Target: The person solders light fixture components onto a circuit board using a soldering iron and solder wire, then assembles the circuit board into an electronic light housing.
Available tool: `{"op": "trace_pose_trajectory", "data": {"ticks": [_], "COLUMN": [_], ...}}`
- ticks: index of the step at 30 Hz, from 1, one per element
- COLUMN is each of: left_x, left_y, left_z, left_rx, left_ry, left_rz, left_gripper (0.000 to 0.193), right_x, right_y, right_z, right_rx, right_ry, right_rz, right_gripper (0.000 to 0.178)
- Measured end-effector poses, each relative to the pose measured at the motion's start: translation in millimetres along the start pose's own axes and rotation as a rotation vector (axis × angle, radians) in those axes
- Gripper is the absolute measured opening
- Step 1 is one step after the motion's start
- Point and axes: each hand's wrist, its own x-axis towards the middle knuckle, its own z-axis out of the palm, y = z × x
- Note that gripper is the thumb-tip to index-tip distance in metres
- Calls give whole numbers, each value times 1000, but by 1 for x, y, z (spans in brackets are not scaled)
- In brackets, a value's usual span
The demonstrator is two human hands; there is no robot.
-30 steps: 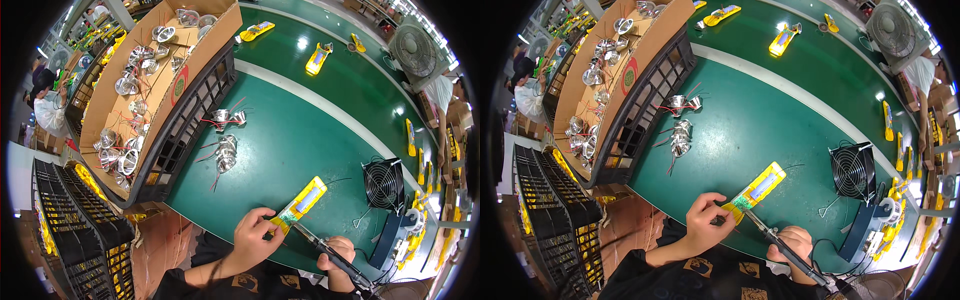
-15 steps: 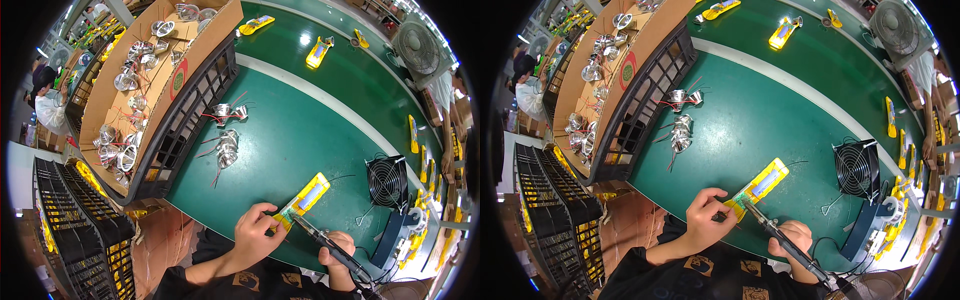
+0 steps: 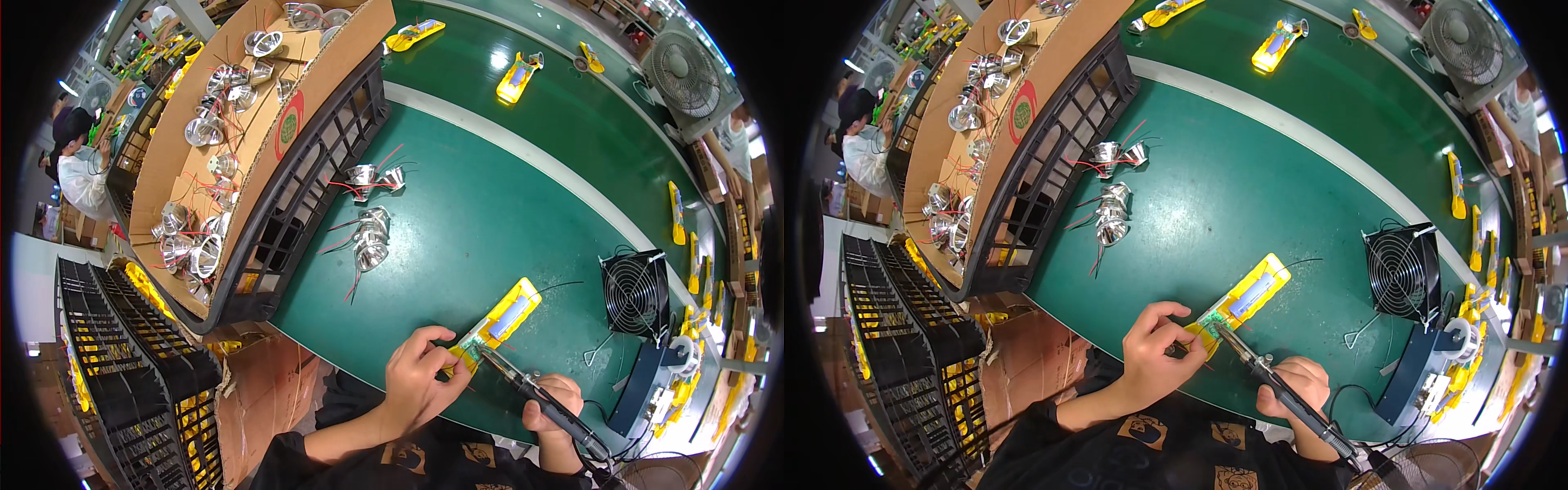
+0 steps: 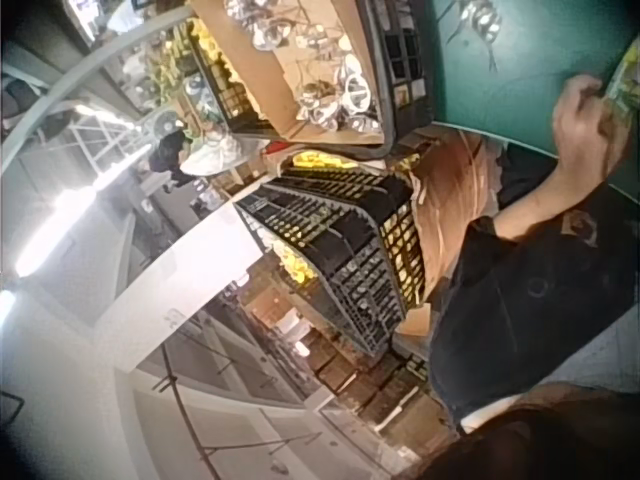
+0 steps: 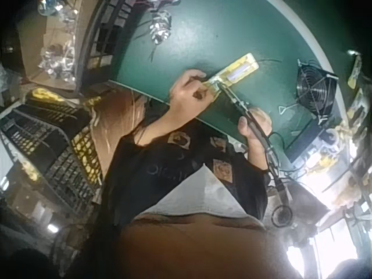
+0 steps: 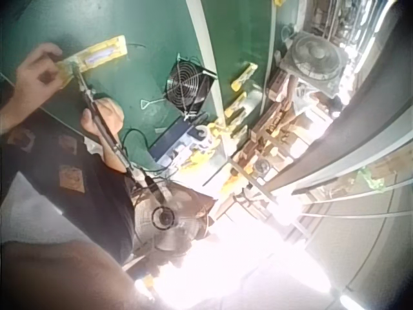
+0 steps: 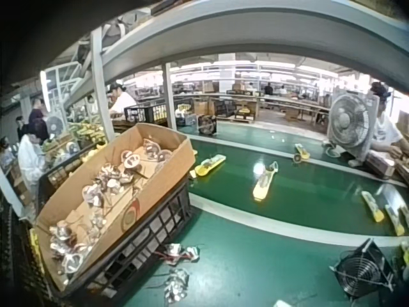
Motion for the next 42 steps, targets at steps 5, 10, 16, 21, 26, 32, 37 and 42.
{"op": "trace_pose_trajectory", "data": {"ticks": [5, 10, 16, 21, 26, 32, 37, 42], "left_x": [0, 1, 1, -2, -10, -10, -6, -8], "left_y": [0, 0, 1, -2, -9, -7, -10, -9], "left_z": [1, 0, -1, -1, -9, -22, -20, -22], "left_rx": [-4, -6, -23, -6, 10, 133, 212, 253], "left_ry": [3, 1, 1, 21, 4, -210, -257, -295], "left_rz": [-12, 7, -3, 42, 127, 337, 385, 394], "left_gripper": [13, 13, 13, 12, 15, 25, 25, 19], "right_x": [-5, -1, -1, -3, -5, 1, 4, 4], "right_y": [-4, -7, -9, -9, -9, -4, -5, 1], "right_z": [3, 0, 2, -2, -8, -17, -14, -20], "right_rx": [-45, -27, -29, -13, 0, 104, 18, -28], "right_ry": [25, 9, 53, 44, 73, 77, 159, 137], "right_rz": [142, 155, 169, 157, 143, -95, -179, -173], "right_gripper": [43, 43, 43, 44, 45, 25, 22, 21]}}
